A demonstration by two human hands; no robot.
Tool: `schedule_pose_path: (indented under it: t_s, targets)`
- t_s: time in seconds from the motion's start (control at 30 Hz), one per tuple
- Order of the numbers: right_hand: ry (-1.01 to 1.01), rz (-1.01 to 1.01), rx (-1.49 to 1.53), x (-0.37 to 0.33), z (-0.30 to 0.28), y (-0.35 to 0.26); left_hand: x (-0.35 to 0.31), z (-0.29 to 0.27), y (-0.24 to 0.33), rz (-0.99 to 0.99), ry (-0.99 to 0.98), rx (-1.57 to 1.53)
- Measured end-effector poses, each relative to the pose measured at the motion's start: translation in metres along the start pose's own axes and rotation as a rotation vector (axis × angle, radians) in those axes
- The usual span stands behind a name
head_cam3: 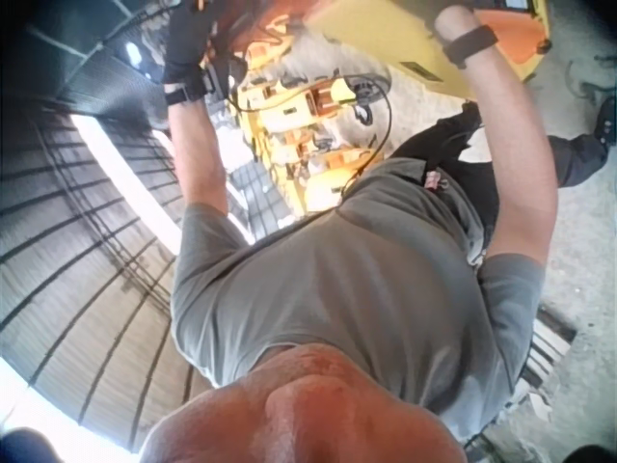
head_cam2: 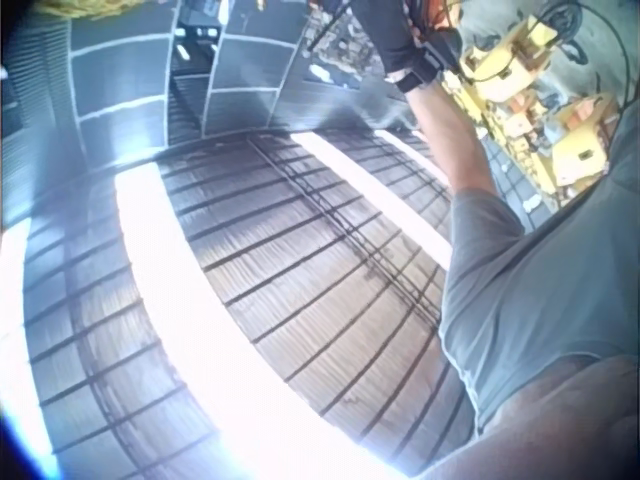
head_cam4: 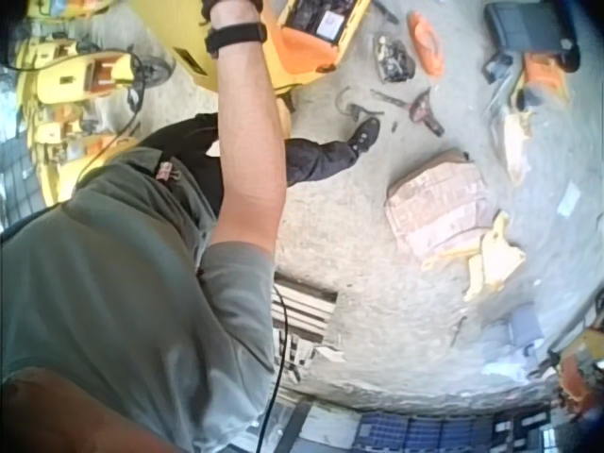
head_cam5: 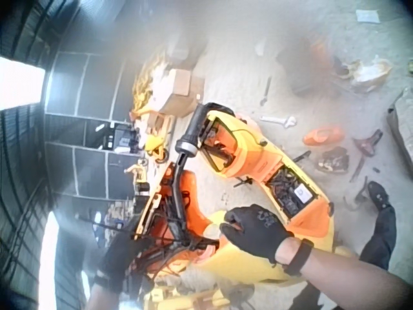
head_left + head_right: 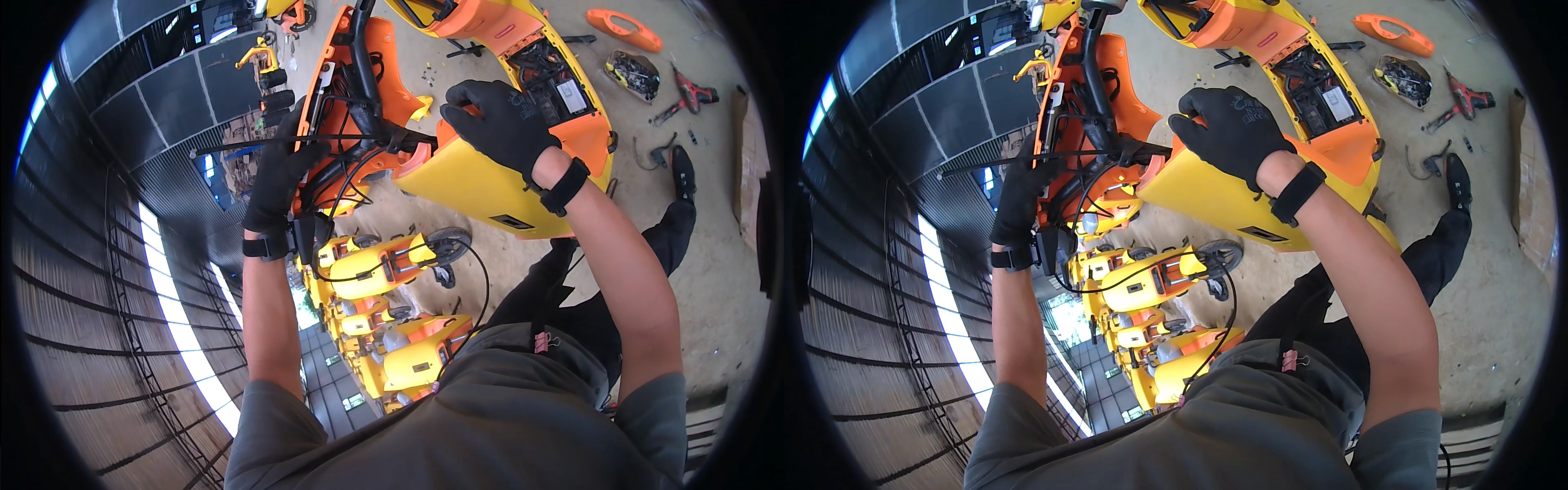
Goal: The person attaches an orange plastic handlebar cover and front panel to an electric scooter, threading wires through the openings and connecting them by hand.
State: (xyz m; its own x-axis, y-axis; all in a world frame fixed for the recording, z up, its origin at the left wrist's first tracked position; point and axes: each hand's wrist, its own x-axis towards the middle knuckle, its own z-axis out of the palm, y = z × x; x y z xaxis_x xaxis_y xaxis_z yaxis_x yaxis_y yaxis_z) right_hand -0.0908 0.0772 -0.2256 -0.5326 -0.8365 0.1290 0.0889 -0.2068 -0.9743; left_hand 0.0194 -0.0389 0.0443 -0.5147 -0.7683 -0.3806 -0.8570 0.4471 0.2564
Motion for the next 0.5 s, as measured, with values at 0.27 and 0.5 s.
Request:
schedule_pose_path:
  t_s: [0.27, 0.5]
  targets:
    - [0.019, 0.023, -0.027, -0.004, -0.008, -0.015, 0.000, 0.001, -0.004, -0.034, -0.021, -0.134]
    - [0.029, 0.022, -0.001, -0.001, -0.007, -0.015, 0.000, 0.003, -0.004, -0.045, -0.009, -0.188]
